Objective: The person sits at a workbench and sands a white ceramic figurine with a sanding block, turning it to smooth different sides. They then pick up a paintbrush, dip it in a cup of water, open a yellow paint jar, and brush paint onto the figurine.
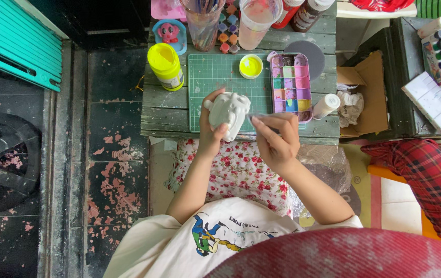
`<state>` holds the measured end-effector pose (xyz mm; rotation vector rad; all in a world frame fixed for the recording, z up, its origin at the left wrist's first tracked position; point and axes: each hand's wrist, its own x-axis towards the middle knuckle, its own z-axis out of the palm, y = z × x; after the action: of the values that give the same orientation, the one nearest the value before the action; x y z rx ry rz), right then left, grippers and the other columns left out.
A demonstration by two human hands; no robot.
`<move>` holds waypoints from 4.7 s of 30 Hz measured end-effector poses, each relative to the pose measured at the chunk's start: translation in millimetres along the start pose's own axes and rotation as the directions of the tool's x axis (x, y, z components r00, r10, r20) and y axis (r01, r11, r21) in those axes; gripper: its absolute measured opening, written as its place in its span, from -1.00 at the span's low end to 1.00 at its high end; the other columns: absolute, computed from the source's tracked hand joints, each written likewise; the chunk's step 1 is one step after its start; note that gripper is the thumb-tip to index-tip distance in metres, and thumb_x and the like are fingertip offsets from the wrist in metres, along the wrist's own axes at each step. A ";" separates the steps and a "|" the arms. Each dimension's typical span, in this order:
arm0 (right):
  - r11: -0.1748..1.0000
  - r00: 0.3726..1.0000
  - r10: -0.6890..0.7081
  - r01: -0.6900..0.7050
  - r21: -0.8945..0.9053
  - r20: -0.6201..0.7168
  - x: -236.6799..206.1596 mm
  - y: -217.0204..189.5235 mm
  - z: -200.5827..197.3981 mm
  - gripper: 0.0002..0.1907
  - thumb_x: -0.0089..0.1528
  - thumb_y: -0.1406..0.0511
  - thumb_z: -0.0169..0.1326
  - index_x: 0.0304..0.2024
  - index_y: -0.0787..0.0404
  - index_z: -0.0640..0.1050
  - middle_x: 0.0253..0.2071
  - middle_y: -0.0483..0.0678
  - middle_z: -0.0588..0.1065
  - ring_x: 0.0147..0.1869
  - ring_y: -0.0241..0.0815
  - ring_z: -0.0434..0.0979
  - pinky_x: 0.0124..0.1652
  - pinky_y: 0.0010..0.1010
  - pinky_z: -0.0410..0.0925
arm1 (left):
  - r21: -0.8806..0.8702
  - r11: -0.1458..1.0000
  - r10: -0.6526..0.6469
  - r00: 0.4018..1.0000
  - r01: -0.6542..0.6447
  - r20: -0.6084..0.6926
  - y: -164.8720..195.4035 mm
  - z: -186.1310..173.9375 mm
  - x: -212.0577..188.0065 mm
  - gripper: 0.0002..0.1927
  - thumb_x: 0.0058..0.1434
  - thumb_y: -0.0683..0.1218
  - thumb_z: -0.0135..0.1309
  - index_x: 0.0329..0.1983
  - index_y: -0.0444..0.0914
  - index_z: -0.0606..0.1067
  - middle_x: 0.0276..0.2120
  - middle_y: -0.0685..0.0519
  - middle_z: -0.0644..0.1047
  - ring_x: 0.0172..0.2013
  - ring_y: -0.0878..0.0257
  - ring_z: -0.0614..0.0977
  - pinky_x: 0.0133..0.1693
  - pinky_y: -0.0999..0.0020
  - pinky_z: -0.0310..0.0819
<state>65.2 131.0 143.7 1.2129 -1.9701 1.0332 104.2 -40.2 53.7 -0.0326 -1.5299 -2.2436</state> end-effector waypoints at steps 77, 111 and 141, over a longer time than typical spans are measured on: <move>0.946 0.941 0.323 -0.324 0.014 -0.100 8.8 37.7 -16.9 -0.69 0.32 0.60 0.12 0.10 0.32 0.59 -0.06 0.08 0.50 0.03 -0.07 0.52 0.02 -0.37 0.38 | -0.689 0.535 -0.502 0.840 0.488 0.206 -33.8 -18.3 4.7 -0.02 0.23 0.61 -0.30 0.52 -0.07 0.23 0.37 -0.07 0.36 0.32 0.00 0.46 0.18 -0.01 0.50; 0.996 0.980 0.047 -0.031 -0.083 0.194 -26.8 -5.5 0.2 -0.59 0.17 0.52 0.21 0.07 0.17 0.62 -0.05 -0.12 0.55 0.00 -0.11 0.49 -0.03 -0.25 0.23 | -0.811 0.489 -0.393 0.911 0.320 0.123 -10.9 -2.0 17.1 -0.13 0.30 0.53 -0.30 0.45 -0.11 0.28 0.33 -0.11 0.40 0.31 -0.10 0.45 0.34 -0.13 0.29; 0.963 0.981 0.149 -0.115 -0.243 0.126 -35.7 12.1 -2.9 -0.55 0.21 0.51 0.20 0.15 0.16 0.61 0.05 -0.12 0.55 0.05 -0.13 0.45 0.06 -0.21 0.20 | -0.688 0.688 -0.359 0.932 0.233 -0.043 -30.5 3.1 4.4 -0.09 0.23 0.48 -0.15 0.48 -0.16 0.24 0.32 -0.14 0.38 0.33 -0.04 0.42 0.34 -0.07 0.28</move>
<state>68.9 152.7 113.0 1.0625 -2.2390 0.7654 88.7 -29.6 29.1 0.2141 -0.5769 -2.8636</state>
